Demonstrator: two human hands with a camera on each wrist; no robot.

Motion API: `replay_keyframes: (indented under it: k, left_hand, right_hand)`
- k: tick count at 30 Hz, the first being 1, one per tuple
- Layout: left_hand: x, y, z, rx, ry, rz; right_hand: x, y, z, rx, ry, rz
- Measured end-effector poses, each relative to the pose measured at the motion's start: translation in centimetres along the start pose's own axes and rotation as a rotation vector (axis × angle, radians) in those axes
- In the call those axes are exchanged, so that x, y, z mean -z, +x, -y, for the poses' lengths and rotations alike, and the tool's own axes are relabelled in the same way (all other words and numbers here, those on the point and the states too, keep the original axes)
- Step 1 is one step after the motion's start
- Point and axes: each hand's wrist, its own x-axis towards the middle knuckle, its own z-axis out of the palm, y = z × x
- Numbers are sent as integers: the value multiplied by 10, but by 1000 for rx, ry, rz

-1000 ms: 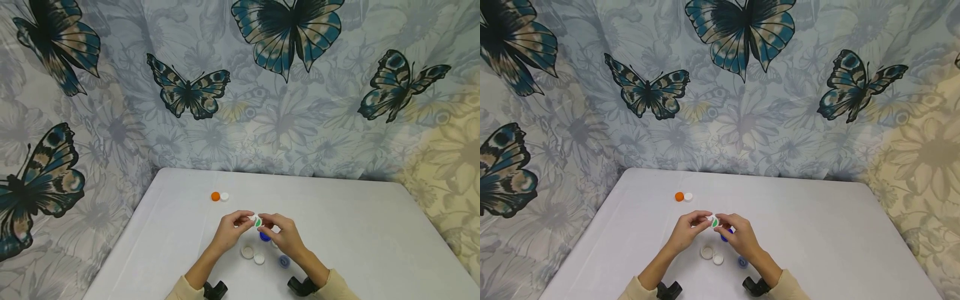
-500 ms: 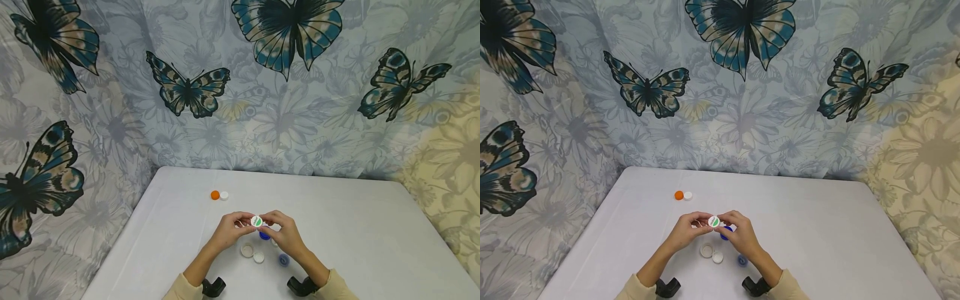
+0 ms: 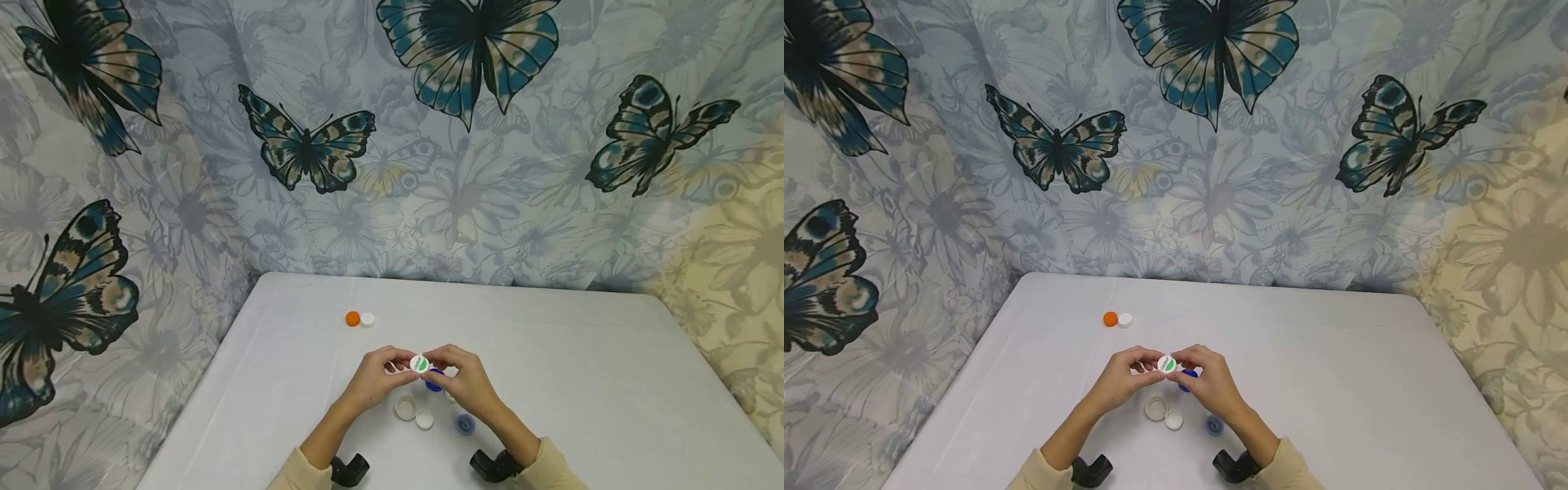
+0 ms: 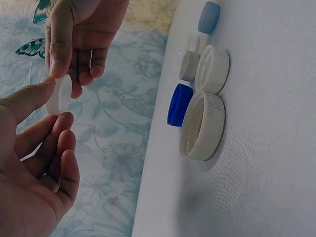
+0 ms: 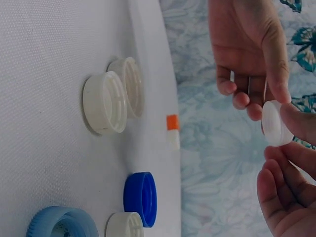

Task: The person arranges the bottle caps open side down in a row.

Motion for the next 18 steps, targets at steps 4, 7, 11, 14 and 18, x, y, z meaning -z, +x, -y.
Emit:
replay_keyframes:
  k: [4,7,11,14,18]
  left_hand:
    - [2,-1,1,6,4,-8]
    - [3,-2,2,5,12,-16]
    - [2,-5,6,10,20,-19]
    - [0,-7,9,25,36,-10]
    - [-4,-7,10,36,81,23]
  right_hand:
    - [-8,-1,-17,-5,10,3]
    - [-16,-2,-34,-4,5,4]
    - [-21,-5,-43,-10,28,11]
    - [-23,-10,-44,-26,41,15]
    - [-25,-18,-48,-38,44,-4]
